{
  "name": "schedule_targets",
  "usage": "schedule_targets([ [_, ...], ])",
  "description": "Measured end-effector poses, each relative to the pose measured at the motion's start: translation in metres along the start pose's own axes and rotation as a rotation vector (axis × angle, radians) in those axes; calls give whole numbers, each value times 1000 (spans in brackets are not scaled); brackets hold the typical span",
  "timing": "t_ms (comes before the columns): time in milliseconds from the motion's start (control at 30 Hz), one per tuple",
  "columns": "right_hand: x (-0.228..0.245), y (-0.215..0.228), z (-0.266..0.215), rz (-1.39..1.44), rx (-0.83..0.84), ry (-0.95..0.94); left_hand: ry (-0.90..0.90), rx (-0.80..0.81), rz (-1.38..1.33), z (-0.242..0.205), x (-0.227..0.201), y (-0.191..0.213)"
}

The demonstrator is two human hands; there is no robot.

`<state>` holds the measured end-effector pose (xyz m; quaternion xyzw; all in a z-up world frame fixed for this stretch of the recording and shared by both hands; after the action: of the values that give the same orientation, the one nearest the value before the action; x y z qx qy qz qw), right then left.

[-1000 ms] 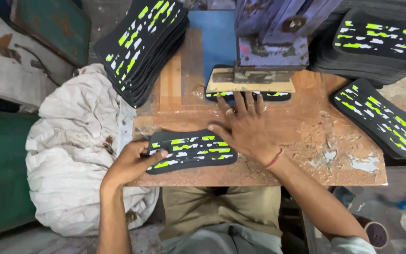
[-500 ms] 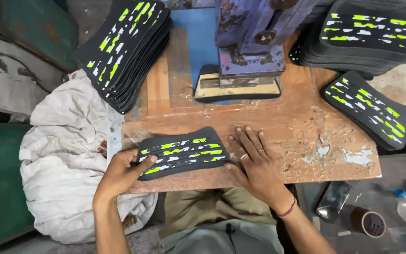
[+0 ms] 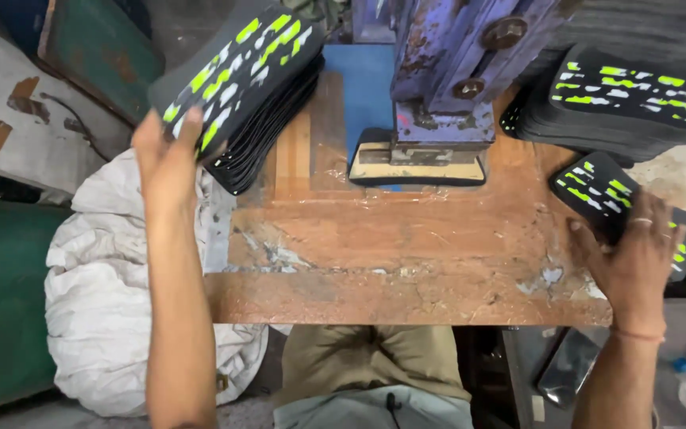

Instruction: The person sits at a workbench and repeatedly picks up black rectangular items with neon green patterns from a stack on the left. They place each item onto a growing pile on the right side of the table, occasionally adjusting the alignment of the stack.

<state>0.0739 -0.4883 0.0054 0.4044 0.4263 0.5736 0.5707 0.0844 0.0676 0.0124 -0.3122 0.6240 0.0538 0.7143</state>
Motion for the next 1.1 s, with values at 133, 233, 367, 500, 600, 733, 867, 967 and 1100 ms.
schedule_targets([
  [133,16,-22,-33,87,-10,93,-250,186,146,34,30,3],
  [233,66,-35,-78,231,-17,246,-544,9,197,-41,11,-1],
  [367,150,-12,-83,301,-65,444,-460,90,527,-109,45,-14],
  [500,165,-14,-74,356,2,453,-35,283,605,-134,86,-37],
  [600,165,-20,-75,359,-16,439,-534,390,732,-146,79,-48],
  [733,165,-21,-73,380,-21,419,-270,283,622,-138,90,-38],
  [867,164,-22,-77,373,17,406,-87,253,582,-114,92,-41],
  [967,164,-21,-76,364,15,405,25,341,650,-82,101,-61],
  [1100,165,-22,-76,367,12,411,-21,504,853,-56,117,-96],
])
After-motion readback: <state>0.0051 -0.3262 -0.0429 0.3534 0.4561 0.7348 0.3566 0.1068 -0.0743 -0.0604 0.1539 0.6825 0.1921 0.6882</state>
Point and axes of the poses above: each hand's wrist, its own z-axis towards the middle knuckle, its own y-axis out of the back of the hand, x = y × z, the point moved 5 cm from there along z, towards the middle knuckle, and after that the axes turned 10 degrees about -z, right-handed, at the moved point
